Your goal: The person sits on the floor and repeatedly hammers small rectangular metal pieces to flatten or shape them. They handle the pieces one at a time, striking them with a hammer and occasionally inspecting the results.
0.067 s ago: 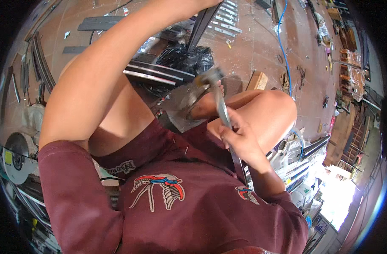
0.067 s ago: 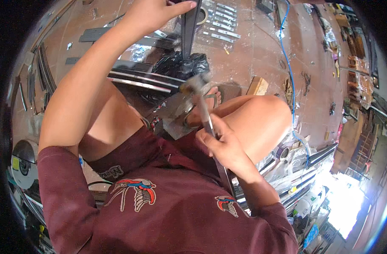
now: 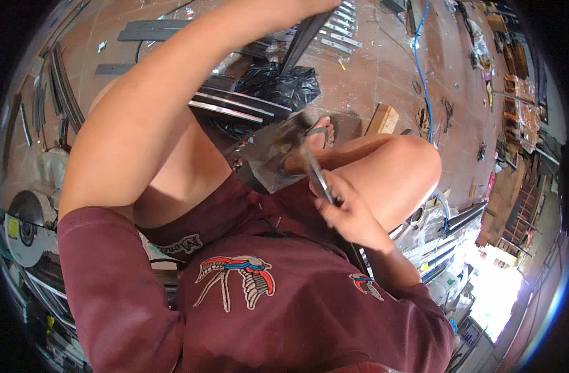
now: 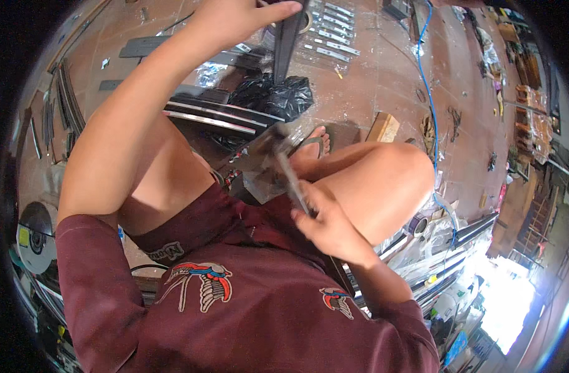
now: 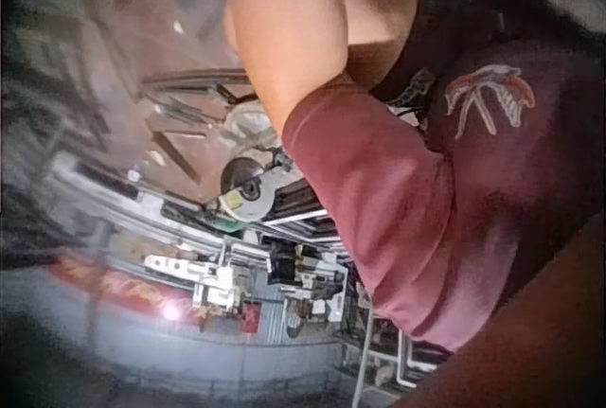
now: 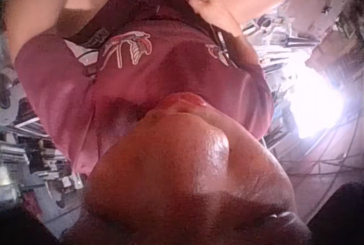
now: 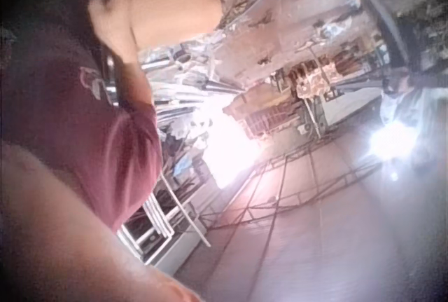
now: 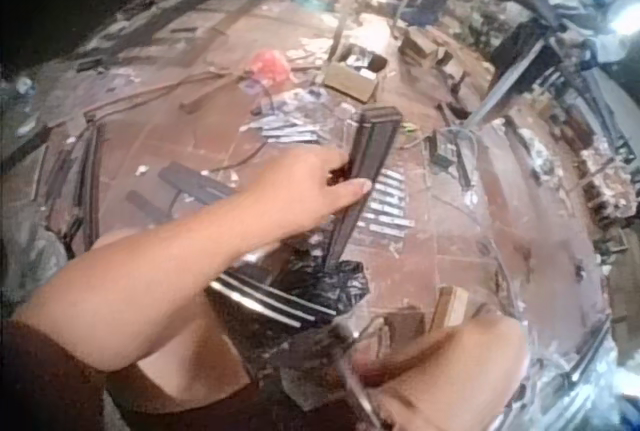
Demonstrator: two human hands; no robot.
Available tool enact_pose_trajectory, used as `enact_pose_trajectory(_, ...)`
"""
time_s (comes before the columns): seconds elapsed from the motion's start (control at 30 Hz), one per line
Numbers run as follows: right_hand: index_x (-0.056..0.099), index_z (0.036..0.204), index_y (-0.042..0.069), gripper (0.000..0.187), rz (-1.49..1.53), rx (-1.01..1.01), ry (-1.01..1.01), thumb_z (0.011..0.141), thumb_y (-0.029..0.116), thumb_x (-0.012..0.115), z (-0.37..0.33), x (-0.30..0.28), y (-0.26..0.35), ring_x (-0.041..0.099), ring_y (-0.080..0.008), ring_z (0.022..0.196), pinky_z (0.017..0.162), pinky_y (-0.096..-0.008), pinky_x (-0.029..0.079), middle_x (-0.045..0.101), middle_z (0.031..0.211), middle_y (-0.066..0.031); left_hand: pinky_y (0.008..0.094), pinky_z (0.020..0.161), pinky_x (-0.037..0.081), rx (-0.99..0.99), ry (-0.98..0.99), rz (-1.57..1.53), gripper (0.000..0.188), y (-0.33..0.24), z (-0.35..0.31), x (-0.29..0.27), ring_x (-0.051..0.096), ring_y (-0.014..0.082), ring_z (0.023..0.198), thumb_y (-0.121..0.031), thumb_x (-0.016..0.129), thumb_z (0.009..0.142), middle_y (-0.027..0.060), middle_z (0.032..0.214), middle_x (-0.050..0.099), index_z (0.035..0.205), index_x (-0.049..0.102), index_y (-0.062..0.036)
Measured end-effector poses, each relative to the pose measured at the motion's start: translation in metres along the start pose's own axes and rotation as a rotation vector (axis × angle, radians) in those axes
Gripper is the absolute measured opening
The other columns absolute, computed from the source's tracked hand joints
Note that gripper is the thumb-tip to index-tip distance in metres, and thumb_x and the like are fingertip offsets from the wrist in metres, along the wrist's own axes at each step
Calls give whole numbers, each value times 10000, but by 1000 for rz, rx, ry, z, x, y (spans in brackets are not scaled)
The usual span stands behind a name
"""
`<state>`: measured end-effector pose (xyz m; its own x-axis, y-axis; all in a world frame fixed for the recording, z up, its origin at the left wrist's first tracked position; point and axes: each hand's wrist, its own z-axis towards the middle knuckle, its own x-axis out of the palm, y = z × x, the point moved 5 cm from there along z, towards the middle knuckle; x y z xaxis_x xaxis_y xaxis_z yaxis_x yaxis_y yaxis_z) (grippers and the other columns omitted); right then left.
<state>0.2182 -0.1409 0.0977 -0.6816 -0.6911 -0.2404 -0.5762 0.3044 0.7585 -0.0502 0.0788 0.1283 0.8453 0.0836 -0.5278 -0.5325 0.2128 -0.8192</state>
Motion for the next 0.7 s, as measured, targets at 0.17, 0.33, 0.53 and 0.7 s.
enact_pose_trajectory(0.17,498,1421,21,553,-198,-418,405,920,171,679,9,17,46,689,-373,957,854,-426,542,679,1105,-248,429,748,540,111,9,-9,368,-4,0,10,704,364,815,-322,726,871,241,898,710,1036,721,7)
enact_pose_trajectory(0.33,629,1255,26,468,-379,-641,461,939,370,651,21,52,62,659,-398,916,826,-464,538,660,1055,-210,422,733,541,154,43,7,358,-10,2,15,697,355,780,-315,735,869,230,878,707,1022,708,8)
enact_pose_trajectory(0.53,627,1247,9,446,-445,-661,-67,855,169,768,29,-15,91,651,-343,923,786,-414,526,648,1034,-181,381,703,549,150,126,-148,315,-12,-1,24,709,273,758,-228,736,883,196,865,721,1047,690,37)
enact_pose_trajectory(0.7,649,1292,105,510,-529,-621,-611,807,133,802,39,-108,118,695,-242,969,814,-307,542,695,1125,-103,334,769,533,-18,-10,486,331,-49,-11,-17,705,194,852,-394,695,941,136,964,752,1032,757,-82)
